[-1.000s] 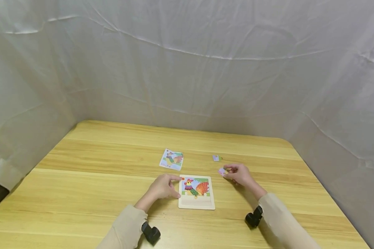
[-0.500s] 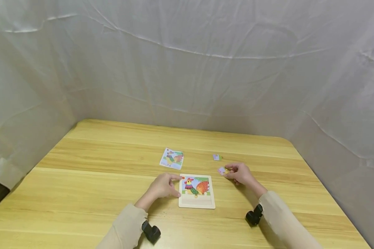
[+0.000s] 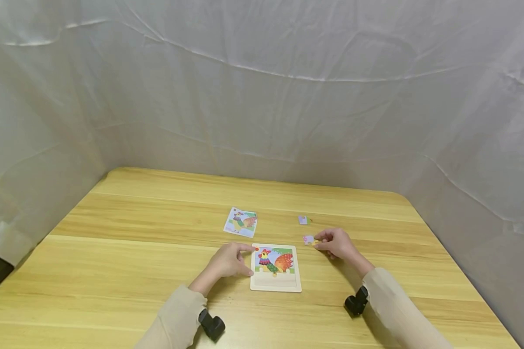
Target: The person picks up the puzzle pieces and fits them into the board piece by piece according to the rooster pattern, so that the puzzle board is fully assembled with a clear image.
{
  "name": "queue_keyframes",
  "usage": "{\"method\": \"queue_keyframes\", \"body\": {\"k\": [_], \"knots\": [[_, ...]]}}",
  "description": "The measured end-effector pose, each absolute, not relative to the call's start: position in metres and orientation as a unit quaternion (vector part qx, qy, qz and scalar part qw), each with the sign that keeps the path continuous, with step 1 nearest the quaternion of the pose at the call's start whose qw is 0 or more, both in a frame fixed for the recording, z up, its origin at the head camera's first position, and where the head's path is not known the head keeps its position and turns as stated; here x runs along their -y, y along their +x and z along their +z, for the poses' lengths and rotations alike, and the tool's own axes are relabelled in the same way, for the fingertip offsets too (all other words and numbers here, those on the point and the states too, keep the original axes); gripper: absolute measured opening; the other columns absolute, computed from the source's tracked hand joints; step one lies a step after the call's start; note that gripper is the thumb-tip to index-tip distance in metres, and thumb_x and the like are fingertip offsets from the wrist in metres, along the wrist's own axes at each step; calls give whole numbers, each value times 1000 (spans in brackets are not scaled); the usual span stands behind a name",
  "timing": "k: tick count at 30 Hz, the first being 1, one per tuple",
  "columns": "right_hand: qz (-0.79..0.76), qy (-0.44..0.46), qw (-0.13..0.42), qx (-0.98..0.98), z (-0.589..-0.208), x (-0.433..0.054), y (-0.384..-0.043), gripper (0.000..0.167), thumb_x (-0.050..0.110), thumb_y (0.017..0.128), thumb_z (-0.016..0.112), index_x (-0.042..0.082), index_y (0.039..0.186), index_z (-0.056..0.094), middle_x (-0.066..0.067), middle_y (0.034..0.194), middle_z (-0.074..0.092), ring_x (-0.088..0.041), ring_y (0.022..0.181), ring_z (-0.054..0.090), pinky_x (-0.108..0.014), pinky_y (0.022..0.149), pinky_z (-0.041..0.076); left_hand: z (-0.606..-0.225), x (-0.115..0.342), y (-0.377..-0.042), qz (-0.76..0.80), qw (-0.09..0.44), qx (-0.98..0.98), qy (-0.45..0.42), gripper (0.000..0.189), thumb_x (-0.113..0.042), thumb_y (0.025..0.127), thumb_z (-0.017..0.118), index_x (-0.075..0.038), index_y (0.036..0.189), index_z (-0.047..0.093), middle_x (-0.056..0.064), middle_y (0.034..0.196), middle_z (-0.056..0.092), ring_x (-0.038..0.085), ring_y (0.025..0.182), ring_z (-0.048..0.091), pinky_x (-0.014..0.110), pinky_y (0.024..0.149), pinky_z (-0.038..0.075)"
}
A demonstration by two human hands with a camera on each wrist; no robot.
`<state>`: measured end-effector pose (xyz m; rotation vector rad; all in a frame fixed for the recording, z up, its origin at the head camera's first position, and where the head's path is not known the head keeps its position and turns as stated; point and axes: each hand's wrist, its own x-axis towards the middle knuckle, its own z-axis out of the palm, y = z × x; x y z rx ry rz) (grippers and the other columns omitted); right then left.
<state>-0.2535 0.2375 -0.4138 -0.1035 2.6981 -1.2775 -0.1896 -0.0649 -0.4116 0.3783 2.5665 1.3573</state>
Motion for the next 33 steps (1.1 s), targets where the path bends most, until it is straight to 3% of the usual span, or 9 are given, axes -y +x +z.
{"method": "queue_keyframes", "body": {"k": [9, 25, 33], "knots": [[-412, -53, 72, -907, -414, -238, -252, 6, 3, 78, 66, -1, 81, 63, -3, 63, 53, -10, 43, 42, -22, 40, 38, -410, 65, -188, 463, 108, -870, 128, 53, -2, 64, 76, -1, 114, 60, -2, 49, 45, 6, 40, 33, 19, 38, 27], [-406, -58, 76, -909, -415, -237, -252, 4, 2, 82, 61, -2, 82, 60, -4, 63, 52, -11, 44, 42, -23, 40, 39, -412, 66, -190, 461, 115, -871, 125, 54, -3, 64, 76, -2, 115, 59, -2, 49, 46, 7, 39, 33, 20, 37, 28], [-425, -71, 90, -898, -415, -238, -253, 39, 12, 74, 72, -2, 109, 61, -4, 74, 48, -10, 46, 38, -22, 38, 35, -413, 65, -190, 464, 116, -869, 124, 54, -3, 64, 76, -2, 115, 59, -1, 50, 46, 8, 39, 34, 20, 38, 29]]}}
